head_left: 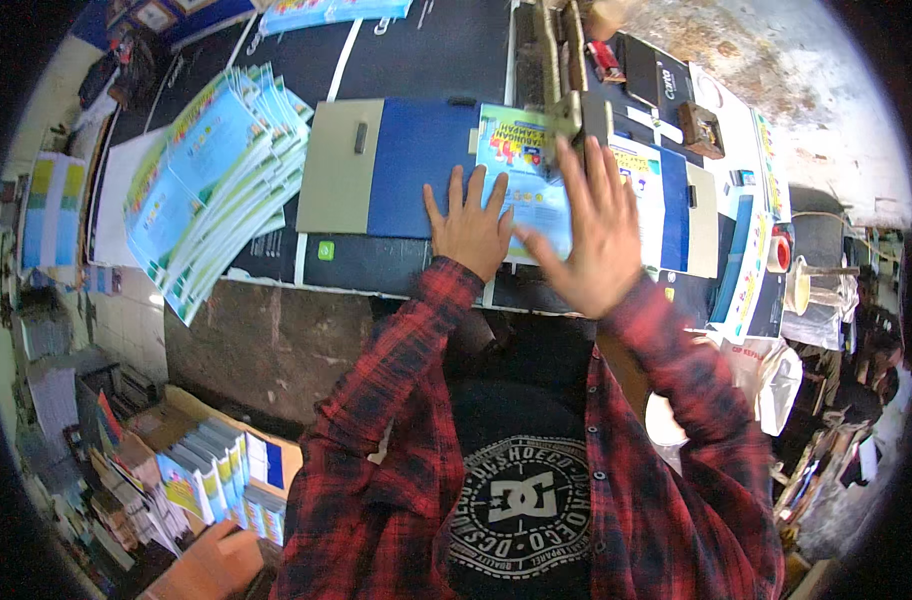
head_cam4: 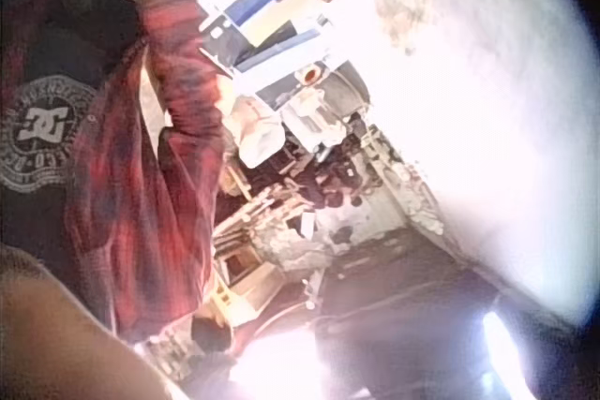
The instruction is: The person uses a manual guillotine paper cutter to trim the edges of printed booklets. They repeatedly place a booklet on the cutting mat, align it, and pull the lever to slice the paper, then move the cut item aside and retrieve the next one from a stack.
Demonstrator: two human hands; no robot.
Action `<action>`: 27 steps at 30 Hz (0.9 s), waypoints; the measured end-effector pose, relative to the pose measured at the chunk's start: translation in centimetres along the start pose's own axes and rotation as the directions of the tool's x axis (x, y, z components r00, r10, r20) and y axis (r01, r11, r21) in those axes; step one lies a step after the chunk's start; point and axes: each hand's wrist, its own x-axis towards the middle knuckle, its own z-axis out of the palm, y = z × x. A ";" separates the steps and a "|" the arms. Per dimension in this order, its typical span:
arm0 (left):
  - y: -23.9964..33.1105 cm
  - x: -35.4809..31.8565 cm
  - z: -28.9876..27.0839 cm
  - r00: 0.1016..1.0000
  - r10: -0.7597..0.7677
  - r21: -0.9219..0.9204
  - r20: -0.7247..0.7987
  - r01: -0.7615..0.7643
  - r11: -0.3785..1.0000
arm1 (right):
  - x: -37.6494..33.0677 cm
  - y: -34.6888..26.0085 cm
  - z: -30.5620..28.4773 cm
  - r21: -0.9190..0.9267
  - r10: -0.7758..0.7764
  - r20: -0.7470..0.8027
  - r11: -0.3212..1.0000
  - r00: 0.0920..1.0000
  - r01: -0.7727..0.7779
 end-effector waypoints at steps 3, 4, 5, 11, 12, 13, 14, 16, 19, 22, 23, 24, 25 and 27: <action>0.5 0.1 -0.3 1.000 0.000 -0.025 -0.007 0.000 1.000 | -1.8 -0.4 5.1 -0.015 0.132 -0.021 0.991 0.991 -0.132; 0.2 0.0 -0.2 1.000 -0.013 -0.015 -0.004 0.013 1.000 | -1.6 -0.5 4.8 0.035 0.109 -0.007 0.993 0.994 -0.109; 0.0 -0.2 -0.2 1.000 -0.023 -0.006 -0.002 0.023 1.000 | -1.5 -0.4 4.3 0.084 0.088 0.005 0.993 0.996 -0.088; 0.1 0.2 -0.7 0.999 -0.030 0.038 0.029 0.029 0.999 | 5.8 4.5 -4.7 0.781 0.024 0.265 0.581 0.964 -0.229; 0.1 0.3 -1.0 0.999 -0.029 0.039 0.034 0.028 0.999 | 6.5 6.9 -3.6 0.753 -0.015 0.143 0.651 0.990 -0.099; 0.2 0.4 -1.0 0.999 -0.030 0.033 0.038 0.029 0.999 | 7.0 9.4 -2.4 0.692 -0.051 0.018 0.721 0.999 0.024; 0.2 0.4 -0.7 0.998 -0.065 0.003 0.026 0.064 0.998 | 7.4 11.9 -1.0 0.609 -0.085 -0.106 0.782 0.991 0.133; -0.3 0.9 -0.3 0.989 -0.146 -0.056 -0.007 0.145 0.988 | 3.4 13.5 2.8 0.264 0.226 -0.015 0.940 0.974 -0.214; -0.2 2.4 -1.5 0.957 -0.290 -0.245 0.013 0.284 0.927 | -5.8 16.5 9.9 -0.008 0.293 0.098 0.956 0.951 -0.294; -1.3 3.2 -1.0 0.894 -0.391 -0.632 0.220 0.436 0.641 | -8.6 14.4 10.8 -0.032 0.364 0.031 0.931 0.931 -0.363; -2.3 3.7 -0.7 0.827 -0.373 -0.784 0.420 0.538 0.311 | -8.7 14.1 10.8 -0.009 0.359 0.023 0.933 0.933 -0.359; -3.4 3.8 -0.4 0.753 -0.278 -0.793 0.597 0.606 -0.060 | -8.6 13.9 11.0 0.013 0.354 0.014 0.935 0.935 -0.355; -3.1 4.3 -1.9 0.678 -0.277 -0.721 0.681 0.688 -0.086 | -8.5 13.7 10.9 0.028 0.357 0.003 0.934 0.934 -0.357; -5.9 4.0 -1.3 0.672 -0.311 -0.729 0.672 0.674 -0.121 | -7.6 12.0 10.6 0.079 0.321 0.023 0.944 0.947 -0.321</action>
